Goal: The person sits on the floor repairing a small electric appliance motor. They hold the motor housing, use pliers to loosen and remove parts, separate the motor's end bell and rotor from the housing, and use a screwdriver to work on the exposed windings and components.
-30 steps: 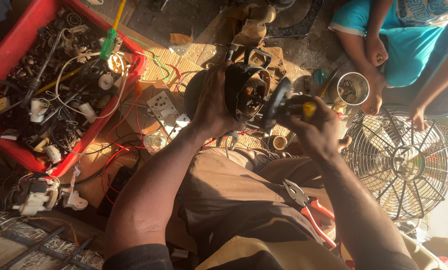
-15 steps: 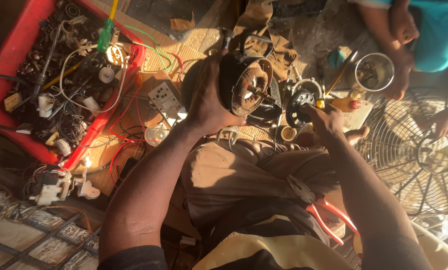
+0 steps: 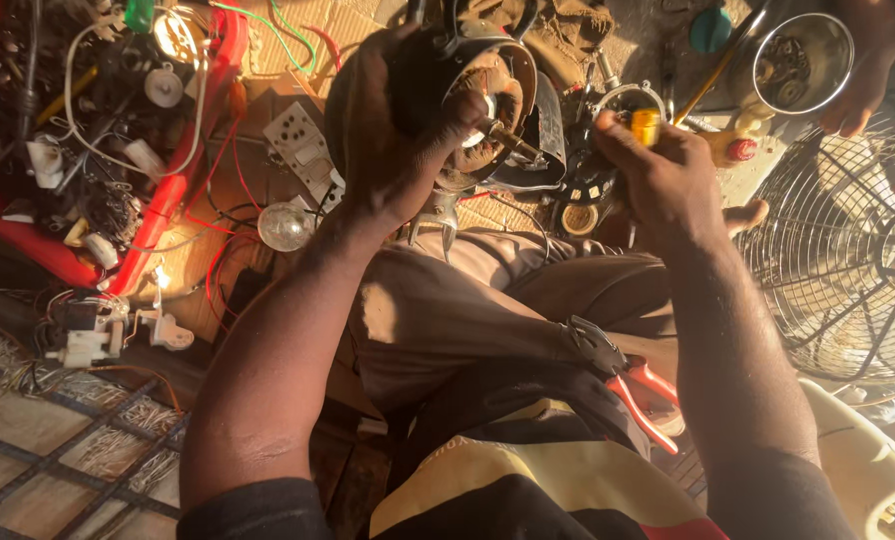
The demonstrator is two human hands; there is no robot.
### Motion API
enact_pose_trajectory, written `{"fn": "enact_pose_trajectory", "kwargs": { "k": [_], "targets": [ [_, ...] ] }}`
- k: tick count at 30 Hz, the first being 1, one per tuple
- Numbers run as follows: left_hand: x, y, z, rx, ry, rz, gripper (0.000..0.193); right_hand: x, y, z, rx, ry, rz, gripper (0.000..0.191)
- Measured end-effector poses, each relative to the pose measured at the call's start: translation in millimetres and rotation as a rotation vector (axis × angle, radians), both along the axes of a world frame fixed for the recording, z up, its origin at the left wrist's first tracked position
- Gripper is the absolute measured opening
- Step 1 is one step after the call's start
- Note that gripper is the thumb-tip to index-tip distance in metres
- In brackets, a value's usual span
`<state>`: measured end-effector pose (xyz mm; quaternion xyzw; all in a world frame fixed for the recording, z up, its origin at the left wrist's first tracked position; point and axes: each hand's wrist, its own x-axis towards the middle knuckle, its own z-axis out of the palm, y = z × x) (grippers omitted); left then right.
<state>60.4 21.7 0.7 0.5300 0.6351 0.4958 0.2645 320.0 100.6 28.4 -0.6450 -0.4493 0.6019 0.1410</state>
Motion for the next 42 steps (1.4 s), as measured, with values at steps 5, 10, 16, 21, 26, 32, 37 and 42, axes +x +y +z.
{"fn": "enact_pose_trajectory", "kwargs": {
  "k": [5, 10, 16, 21, 26, 32, 37, 42],
  "targets": [
    [6, 5, 3, 0.138, 0.166, 0.053, 0.056, -38, -8, 41, 0.028, -0.041, 0.248, 0.047],
    [8, 3, 3, 0.148, 0.131, 0.041, 0.052, -55, -9, 47, -0.053, -0.013, 0.265, 0.044],
    [7, 2, -2, 0.152, 0.045, 0.009, 0.05, -57, -8, 50, -0.088, 0.033, 0.271, 0.039],
    [5, 5, -8, 0.18, -0.033, -0.051, 0.052, -53, -8, 65, -0.075, -0.105, 0.352, 0.045],
    [2, 2, -10, 0.161, 0.07, -0.017, 0.053, -44, -7, 77, -0.059, -0.259, 0.444, 0.048],
    [2, 2, -7, 0.136, 0.116, 0.014, 0.056, 19, -9, 64, -0.019, -0.092, 0.359, 0.027],
    [0, 3, -6, 0.123, 0.125, 0.013, 0.058, 95, -22, 38, 0.012, 0.131, 0.228, 0.029],
    [-1, 4, -11, 0.157, 0.139, 0.038, 0.065, 135, -37, 14, 0.052, 0.124, 0.073, 0.031]
  ]
}}
